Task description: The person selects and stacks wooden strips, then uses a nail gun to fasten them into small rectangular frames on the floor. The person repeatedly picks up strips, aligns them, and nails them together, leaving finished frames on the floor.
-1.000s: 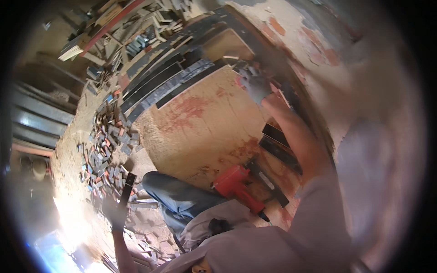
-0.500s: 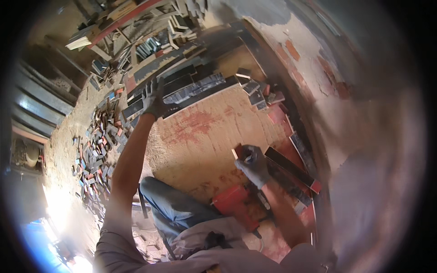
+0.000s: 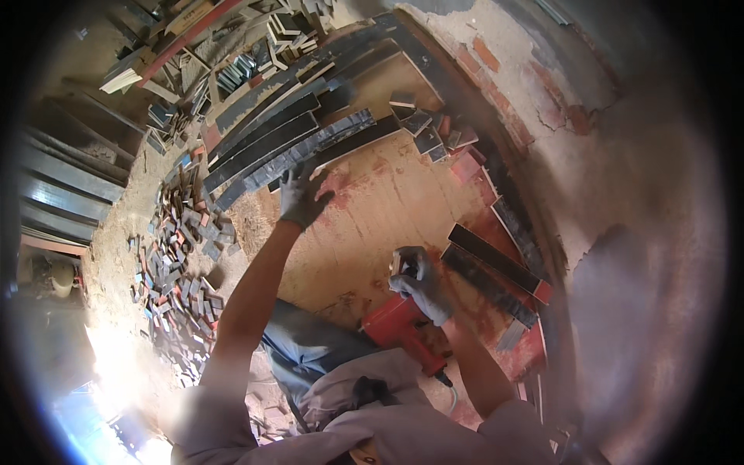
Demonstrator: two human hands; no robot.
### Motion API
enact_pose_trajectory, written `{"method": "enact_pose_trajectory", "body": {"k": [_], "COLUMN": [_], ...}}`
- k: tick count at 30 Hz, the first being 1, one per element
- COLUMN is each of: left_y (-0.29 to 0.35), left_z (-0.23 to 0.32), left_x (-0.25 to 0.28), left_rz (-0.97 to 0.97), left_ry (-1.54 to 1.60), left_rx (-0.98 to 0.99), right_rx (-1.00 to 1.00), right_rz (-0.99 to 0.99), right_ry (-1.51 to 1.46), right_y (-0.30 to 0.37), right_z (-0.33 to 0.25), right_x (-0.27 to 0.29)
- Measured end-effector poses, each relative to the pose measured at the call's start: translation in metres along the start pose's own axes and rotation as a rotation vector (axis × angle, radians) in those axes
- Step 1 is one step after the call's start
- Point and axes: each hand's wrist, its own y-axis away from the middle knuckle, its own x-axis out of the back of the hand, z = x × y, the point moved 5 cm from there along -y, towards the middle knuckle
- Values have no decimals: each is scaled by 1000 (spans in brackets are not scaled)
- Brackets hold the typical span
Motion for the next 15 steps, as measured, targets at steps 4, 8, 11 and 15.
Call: {"method": "enact_pose_trajectory", "body": {"k": [4, 8, 11, 15], "left_y": [20, -6, -40, -65], "left_z": [-2, -10, -32, -16], "left_x": [-12, 4, -1, 2], "left_rz": [-186, 60, 155, -67], "left_ry": [235, 148, 95, 179], "left_rx": [144, 184, 161, 256], "right_rx": [11, -44, -74, -66], "right_rz": [12, 9, -24, 29], "right_ry": [-59, -93, -113, -32], "right_y": [4, 15, 27, 35], "right_z": [-6, 7, 20, 39], "right_x": [-1, 6, -6, 5]}}
